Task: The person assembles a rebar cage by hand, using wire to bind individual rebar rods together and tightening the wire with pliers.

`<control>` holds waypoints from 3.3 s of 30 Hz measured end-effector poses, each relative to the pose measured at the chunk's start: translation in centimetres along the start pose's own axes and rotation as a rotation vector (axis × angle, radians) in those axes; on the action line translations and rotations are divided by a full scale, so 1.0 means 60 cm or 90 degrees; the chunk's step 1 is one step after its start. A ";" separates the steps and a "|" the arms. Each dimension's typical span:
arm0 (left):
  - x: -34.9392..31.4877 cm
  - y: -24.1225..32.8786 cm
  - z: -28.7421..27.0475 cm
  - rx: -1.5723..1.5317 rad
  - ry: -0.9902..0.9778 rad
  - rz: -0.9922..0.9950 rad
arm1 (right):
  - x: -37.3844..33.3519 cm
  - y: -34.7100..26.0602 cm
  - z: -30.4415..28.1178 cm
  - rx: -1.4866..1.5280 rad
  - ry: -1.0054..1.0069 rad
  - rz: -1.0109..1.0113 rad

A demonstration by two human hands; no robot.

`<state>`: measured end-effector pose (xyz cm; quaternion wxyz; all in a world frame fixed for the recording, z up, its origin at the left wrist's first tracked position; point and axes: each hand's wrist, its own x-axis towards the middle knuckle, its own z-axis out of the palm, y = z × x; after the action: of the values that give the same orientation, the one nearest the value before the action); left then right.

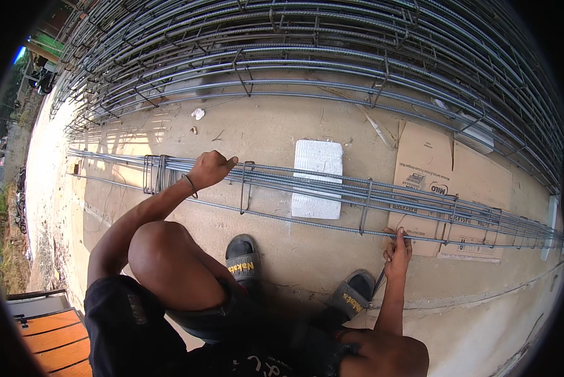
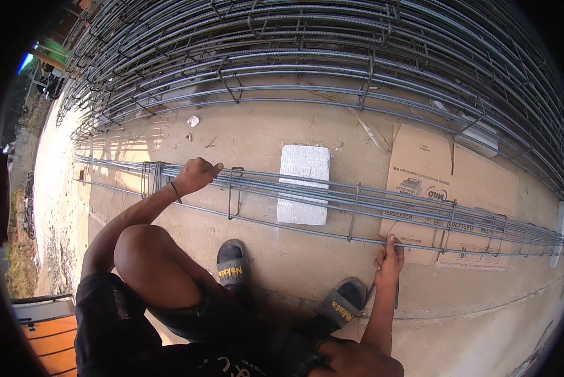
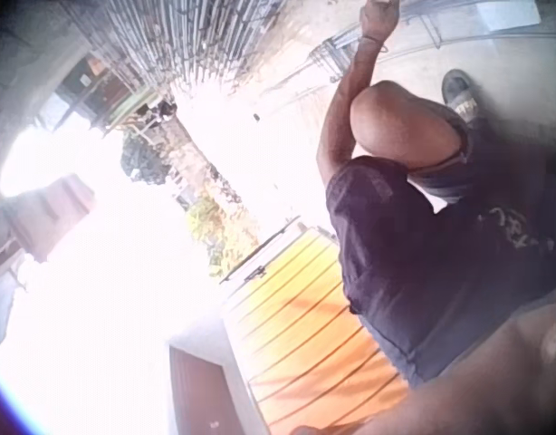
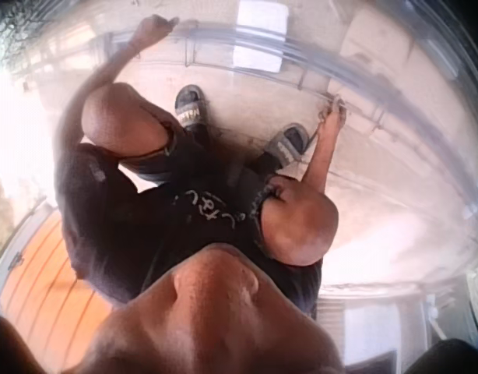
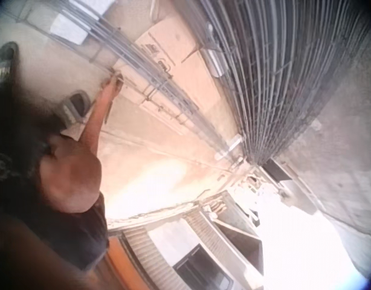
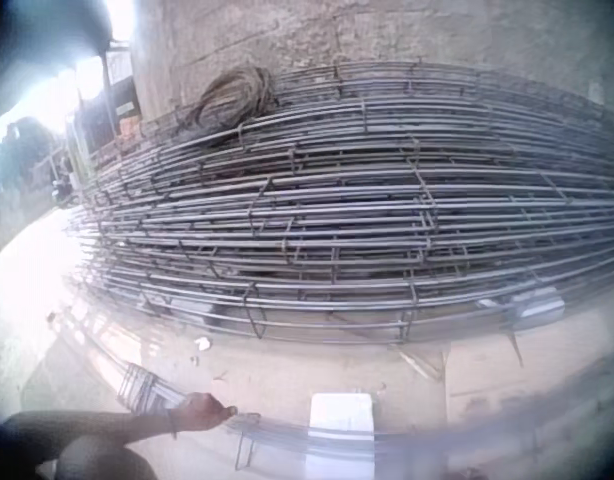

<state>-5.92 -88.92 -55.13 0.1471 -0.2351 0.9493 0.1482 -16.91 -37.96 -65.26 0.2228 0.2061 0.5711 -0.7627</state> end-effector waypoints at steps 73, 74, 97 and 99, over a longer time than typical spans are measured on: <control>-0.020 -0.004 0.108 -1.144 0.212 -0.496 | -0.147 -0.072 0.344 -0.796 -0.403 -0.072; -0.023 -0.011 0.118 -1.127 0.210 -0.512 | -0.155 -0.068 0.344 -0.803 -0.396 -0.055; -0.067 -0.523 0.042 -0.558 0.883 -0.518 | -0.162 -0.184 0.509 -0.967 -0.643 0.131; -0.081 -0.683 0.040 -0.578 0.842 -0.511 | -0.172 -0.163 0.498 -0.921 -0.643 0.197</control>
<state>18.75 -120.78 -64.31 -0.4964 -0.6222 0.5363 0.2807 -15.91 -63.22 -43.90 0.6233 -0.2704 0.7119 -0.1776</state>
